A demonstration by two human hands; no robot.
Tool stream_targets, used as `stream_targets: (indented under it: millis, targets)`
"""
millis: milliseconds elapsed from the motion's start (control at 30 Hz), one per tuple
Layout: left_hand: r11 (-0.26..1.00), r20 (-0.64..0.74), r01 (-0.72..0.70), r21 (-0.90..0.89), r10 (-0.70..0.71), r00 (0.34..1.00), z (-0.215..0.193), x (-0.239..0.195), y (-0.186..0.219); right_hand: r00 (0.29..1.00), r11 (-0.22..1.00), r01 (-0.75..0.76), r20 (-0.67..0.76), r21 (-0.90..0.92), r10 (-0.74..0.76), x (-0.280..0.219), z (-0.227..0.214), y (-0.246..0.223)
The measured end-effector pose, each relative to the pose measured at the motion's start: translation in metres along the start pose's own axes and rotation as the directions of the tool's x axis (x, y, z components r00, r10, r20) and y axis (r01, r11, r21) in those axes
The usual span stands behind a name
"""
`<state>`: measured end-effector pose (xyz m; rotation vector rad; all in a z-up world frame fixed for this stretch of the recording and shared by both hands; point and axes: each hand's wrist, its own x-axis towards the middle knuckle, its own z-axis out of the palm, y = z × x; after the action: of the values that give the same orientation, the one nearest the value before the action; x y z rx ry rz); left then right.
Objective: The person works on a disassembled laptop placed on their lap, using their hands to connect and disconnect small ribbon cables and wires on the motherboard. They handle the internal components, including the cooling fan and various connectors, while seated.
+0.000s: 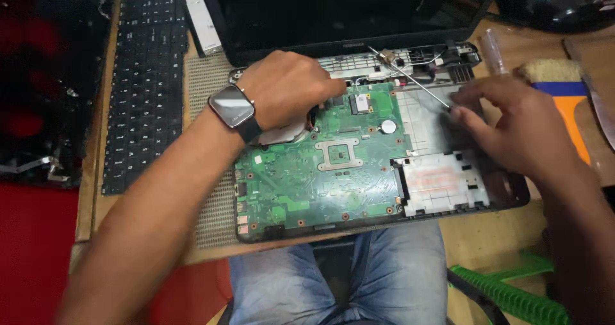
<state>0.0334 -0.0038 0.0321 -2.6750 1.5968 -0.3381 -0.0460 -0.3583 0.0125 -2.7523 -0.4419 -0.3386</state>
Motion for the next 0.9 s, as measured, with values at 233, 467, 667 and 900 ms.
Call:
stream_targets:
  millis: [233,467,667,900]
  targets:
    - [0.996,0.119,-0.083,0.042,0.078,0.990,-0.009,0.004,0.005,0.999,0.998,0.023,0.027,0.057,-0.025,-0.005,0.001,-0.006]
    - [0.978,0.034,-0.181,0.105,0.178,0.983,0.002,-0.005,0.006,0.989,0.987,0.141,-0.035,-0.074,-0.144,-0.009,0.010,-0.003]
    - [0.976,-0.081,-0.193,0.104,0.202,0.976,0.011,-0.011,0.005,0.985,0.982,0.141,-0.086,-0.129,-0.152,-0.013,0.017,-0.007]
    - [0.988,-0.079,-0.127,0.087,0.134,0.988,0.017,-0.014,0.006,0.980,0.991,0.120,-0.154,-0.052,-0.127,-0.018,0.026,0.000]
